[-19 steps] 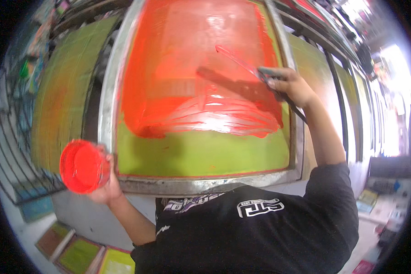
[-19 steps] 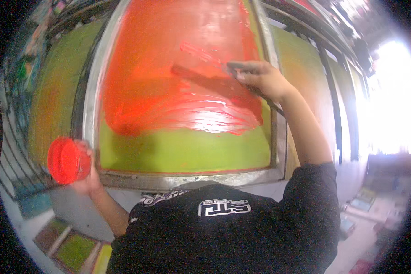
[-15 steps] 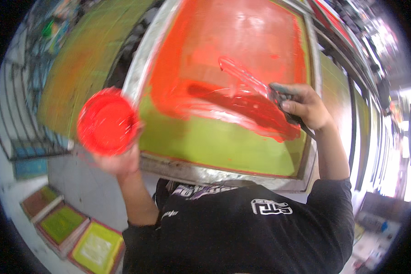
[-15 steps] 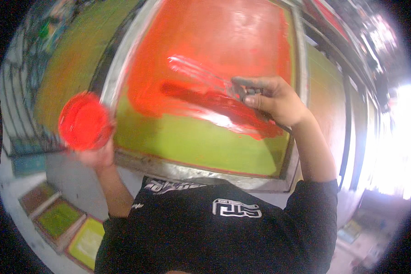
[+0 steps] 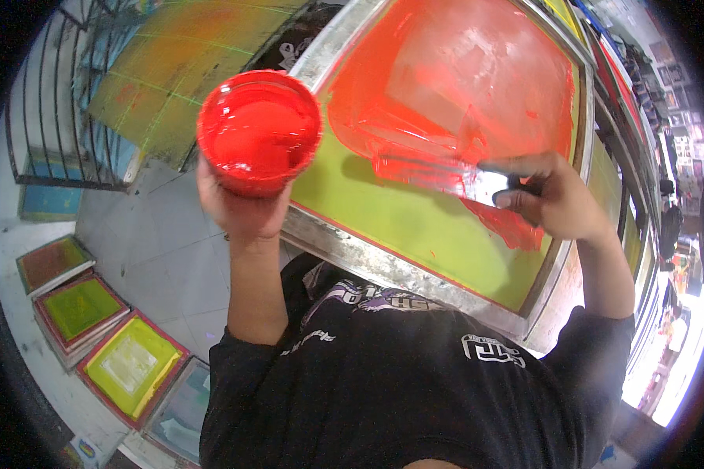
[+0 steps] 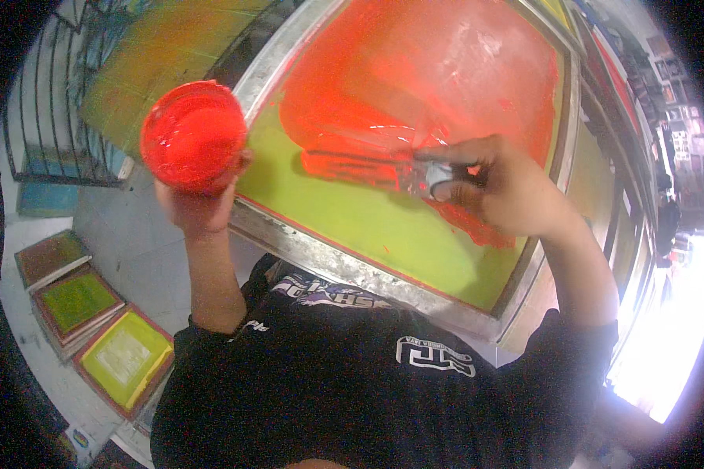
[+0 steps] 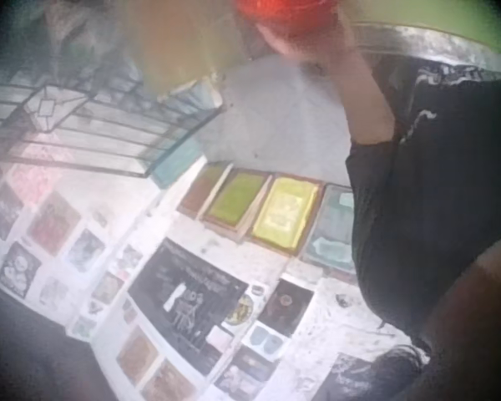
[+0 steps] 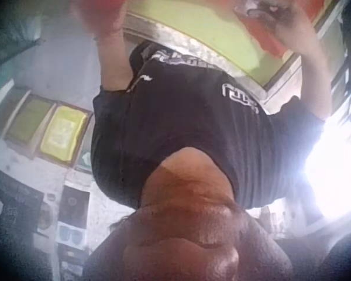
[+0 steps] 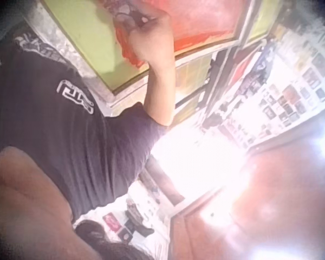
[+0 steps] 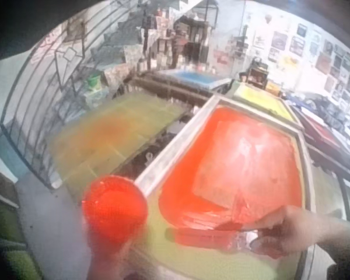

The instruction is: The person pours red ink onto a screen printing frame and uses a squeegee to spread it evenly across the mesh. They repeatedly reload ink from a container and smooth the surface, then flip the frame to work on the other side. The person finishes by wiping the squeegee and cleaning their hands with a cloth.

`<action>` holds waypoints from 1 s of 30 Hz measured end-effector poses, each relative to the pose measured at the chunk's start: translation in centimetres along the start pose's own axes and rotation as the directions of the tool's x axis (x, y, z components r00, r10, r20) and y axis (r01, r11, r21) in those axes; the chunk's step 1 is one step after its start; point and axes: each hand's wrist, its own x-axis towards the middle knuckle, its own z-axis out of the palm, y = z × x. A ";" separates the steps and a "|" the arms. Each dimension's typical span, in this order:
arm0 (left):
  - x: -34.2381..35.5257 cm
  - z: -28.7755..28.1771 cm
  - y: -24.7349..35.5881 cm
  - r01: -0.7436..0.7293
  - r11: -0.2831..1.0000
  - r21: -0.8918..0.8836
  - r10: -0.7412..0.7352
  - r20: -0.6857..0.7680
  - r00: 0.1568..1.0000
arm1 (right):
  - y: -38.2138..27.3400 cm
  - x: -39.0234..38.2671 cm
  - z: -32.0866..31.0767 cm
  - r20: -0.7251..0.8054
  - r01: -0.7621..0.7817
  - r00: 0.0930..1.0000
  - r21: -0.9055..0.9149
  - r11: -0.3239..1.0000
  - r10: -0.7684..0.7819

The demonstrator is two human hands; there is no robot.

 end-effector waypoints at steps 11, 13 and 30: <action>1.7 -1.8 2.0 0.078 0.982 -0.170 -0.044 0.193 0.980 | 9.3 -3.0 -3.1 -0.430 -0.195 0.884 0.024 0.981 0.186; 1.7 -1.8 2.1 0.105 0.977 -0.188 -0.066 0.202 0.977 | 10.5 -4.7 -2.7 -0.458 -0.266 0.858 -0.006 0.964 0.233; 1.5 -1.8 2.0 0.121 0.975 -0.186 -0.107 0.083 0.991 | 12.5 -6.5 -1.1 -0.328 -0.226 0.923 -0.034 0.973 0.203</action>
